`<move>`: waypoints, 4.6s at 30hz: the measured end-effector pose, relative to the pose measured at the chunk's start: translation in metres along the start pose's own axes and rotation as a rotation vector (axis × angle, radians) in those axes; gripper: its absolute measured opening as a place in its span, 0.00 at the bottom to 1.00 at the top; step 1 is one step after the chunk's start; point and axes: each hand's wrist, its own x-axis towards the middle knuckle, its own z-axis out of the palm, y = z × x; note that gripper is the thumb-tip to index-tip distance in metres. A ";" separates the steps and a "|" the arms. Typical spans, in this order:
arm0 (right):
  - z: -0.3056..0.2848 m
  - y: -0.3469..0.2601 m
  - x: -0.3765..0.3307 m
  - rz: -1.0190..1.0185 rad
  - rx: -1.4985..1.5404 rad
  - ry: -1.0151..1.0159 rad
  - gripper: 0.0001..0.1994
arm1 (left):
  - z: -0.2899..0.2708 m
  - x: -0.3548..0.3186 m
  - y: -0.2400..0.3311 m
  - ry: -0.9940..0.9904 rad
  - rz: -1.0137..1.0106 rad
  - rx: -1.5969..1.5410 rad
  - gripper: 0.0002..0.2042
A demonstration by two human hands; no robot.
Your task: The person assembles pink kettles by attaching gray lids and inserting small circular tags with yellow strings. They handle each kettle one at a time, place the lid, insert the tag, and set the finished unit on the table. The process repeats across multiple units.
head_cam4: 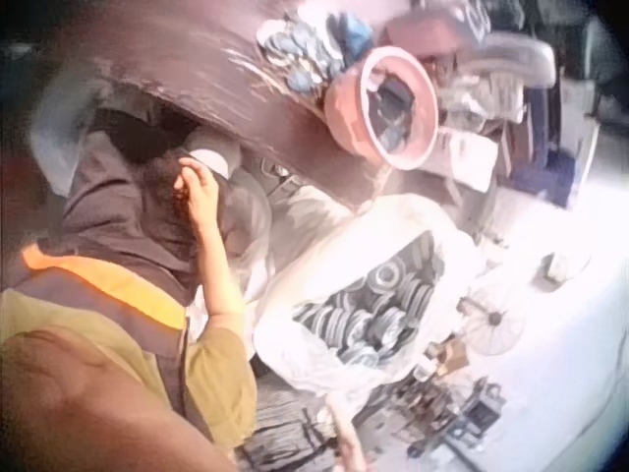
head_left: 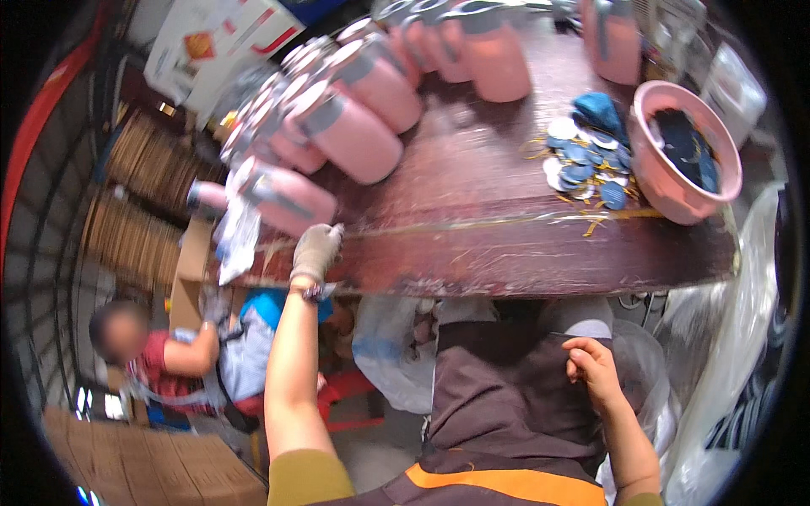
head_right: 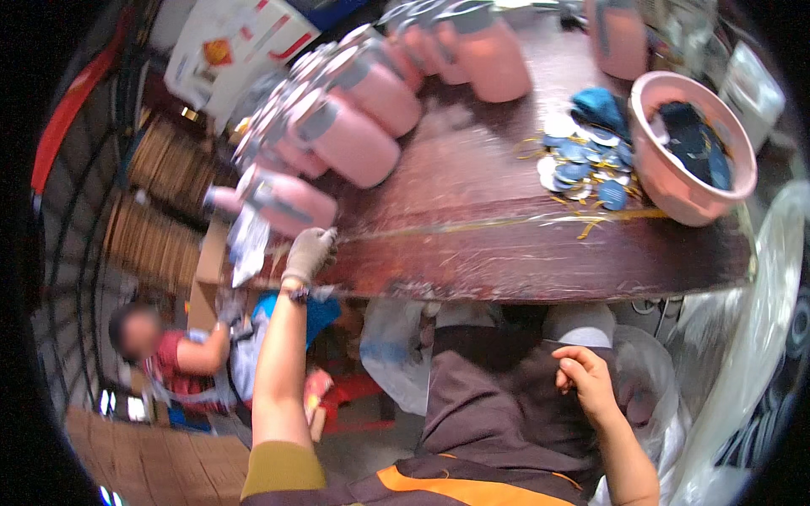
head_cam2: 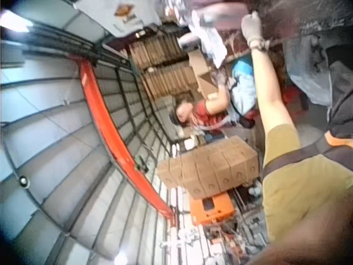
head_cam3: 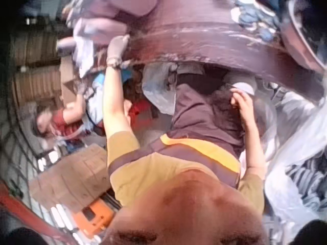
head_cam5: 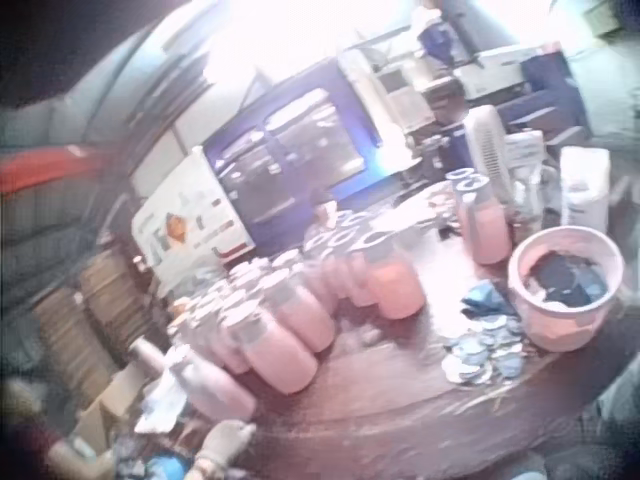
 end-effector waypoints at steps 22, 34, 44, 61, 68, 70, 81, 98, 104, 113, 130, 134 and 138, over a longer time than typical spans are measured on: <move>-0.011 -0.008 0.027 0.097 0.375 0.095 0.10 | -0.024 0.187 0.381 -0.140 0.014 -0.527 0.44; -0.035 -0.036 -0.035 -0.319 -0.192 0.187 0.11 | -0.001 0.107 0.196 -0.225 0.088 -1.232 0.38; -0.338 -0.113 -0.256 -0.035 -1.267 1.664 0.18 | -0.024 -0.042 0.175 -0.155 0.413 -1.292 0.29; -0.354 -0.080 -0.279 -0.551 -0.805 1.658 0.20 | 0.109 -0.183 0.163 -0.496 0.110 -1.571 0.24; -0.045 -0.060 -0.154 -0.982 -0.812 0.738 0.20 | 0.163 -0.228 0.166 -0.567 -0.034 -1.801 0.23; 0.005 -0.049 -0.129 -0.989 -0.492 0.664 0.18 | 0.159 -0.238 0.165 -0.516 -0.058 -1.819 0.23; 0.046 -0.018 -0.118 -0.965 -0.368 0.644 0.17 | 0.155 -0.255 0.134 -0.517 -0.217 -1.868 0.22; 0.014 -0.023 -0.100 -0.696 -0.086 0.322 0.18 | 0.113 -0.243 0.129 -0.203 0.376 -1.572 0.29; 0.006 -0.042 -0.103 -0.732 -0.373 0.305 0.23 | 0.108 -0.232 0.124 -0.458 0.316 -1.615 0.33; 0.016 -0.019 -0.106 -0.788 -0.603 0.380 0.23 | 0.117 -0.225 0.121 -0.629 -0.077 -1.610 0.23; 0.001 -0.023 -0.074 -0.403 0.112 0.212 0.17 | 0.103 -0.246 0.116 -0.182 0.428 -1.434 0.43; -0.021 -0.030 -0.057 -0.489 -0.049 0.424 0.26 | 0.108 -0.239 0.121 -0.286 0.418 -1.441 0.41; -0.018 -0.023 -0.040 -0.284 0.439 0.061 0.35 | 0.121 -0.255 0.128 -0.408 0.362 -1.406 0.34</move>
